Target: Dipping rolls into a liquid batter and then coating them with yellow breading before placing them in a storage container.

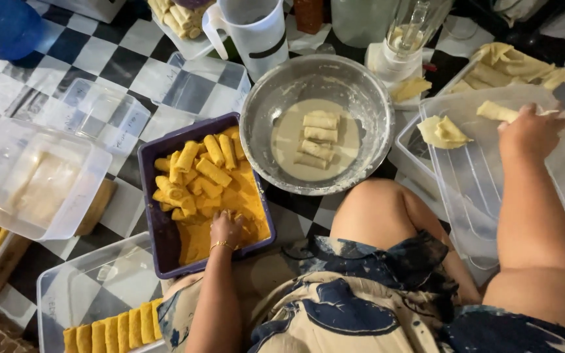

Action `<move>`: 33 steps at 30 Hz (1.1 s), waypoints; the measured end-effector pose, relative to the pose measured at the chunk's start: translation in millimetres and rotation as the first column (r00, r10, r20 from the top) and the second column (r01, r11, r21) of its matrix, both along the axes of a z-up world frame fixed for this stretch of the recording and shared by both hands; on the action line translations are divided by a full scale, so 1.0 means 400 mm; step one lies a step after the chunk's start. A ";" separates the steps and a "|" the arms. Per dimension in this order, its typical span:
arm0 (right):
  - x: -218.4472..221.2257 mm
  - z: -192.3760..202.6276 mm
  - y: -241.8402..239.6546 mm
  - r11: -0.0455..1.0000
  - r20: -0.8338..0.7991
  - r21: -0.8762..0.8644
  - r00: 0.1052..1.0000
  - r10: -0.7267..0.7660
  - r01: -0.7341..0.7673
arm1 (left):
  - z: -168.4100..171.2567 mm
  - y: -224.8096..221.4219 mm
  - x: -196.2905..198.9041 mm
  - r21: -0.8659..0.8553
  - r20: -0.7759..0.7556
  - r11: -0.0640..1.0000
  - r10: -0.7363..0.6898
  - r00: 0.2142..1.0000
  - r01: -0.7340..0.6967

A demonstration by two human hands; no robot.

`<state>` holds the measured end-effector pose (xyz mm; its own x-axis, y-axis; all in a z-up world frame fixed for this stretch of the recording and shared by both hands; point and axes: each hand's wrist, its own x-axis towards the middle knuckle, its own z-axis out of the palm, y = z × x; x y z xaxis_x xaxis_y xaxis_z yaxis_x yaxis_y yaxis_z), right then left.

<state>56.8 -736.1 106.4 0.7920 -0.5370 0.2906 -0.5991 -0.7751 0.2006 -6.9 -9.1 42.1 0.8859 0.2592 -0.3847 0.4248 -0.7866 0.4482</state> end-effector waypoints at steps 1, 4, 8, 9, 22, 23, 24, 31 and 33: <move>-0.003 -0.001 -0.014 1.000 -0.001 -0.001 1.000 -0.002 0.002 | -0.014 0.005 0.002 -0.001 -0.001 1.000 -0.002 1.000 0.002; -0.023 -0.009 -0.064 0.987 0.141 0.148 0.986 -0.086 0.065 | -0.028 0.012 0.000 0.002 0.027 1.000 -0.024 0.999 0.024; -0.065 0.007 -0.078 0.958 0.500 0.166 0.857 0.121 -0.232 | -0.018 0.012 -0.003 -0.034 0.034 0.999 -0.008 0.999 0.009; -0.076 0.021 -0.065 0.898 0.663 0.155 0.718 0.214 -0.411 | -0.028 0.013 -0.004 -0.024 0.054 1.000 -0.010 0.999 0.012; 0.271 -0.188 0.676 0.600 0.129 0.735 0.934 0.334 -0.316 | -0.159 0.066 0.011 0.072 0.070 0.997 -0.033 0.997 0.028; 0.271 -0.212 0.696 0.531 0.145 0.771 0.909 0.392 -0.352 | -0.144 0.064 0.006 0.063 0.090 0.998 -0.019 0.996 0.014; 0.273 -0.238 0.715 0.458 0.165 0.802 0.879 0.447 -0.384 | -0.131 0.059 0.002 0.054 0.110 0.999 -0.006 0.994 0.000; -0.232 0.255 0.432 0.670 0.390 0.539 0.856 0.339 -0.510 | -0.132 0.064 0.012 0.050 0.106 0.997 -0.069 0.992 0.064; -0.415 0.230 0.223 0.960 0.246 0.279 0.968 -0.041 -0.031 | -0.140 0.063 0.013 0.054 0.114 0.997 -0.064 0.991 0.058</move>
<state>-109.3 -646.7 198.6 0.7117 -0.6282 0.3144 -0.6061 -0.7754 -0.1774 -1.9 16.1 -13.7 0.9386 0.2193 -0.2664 0.3225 -0.8322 0.4510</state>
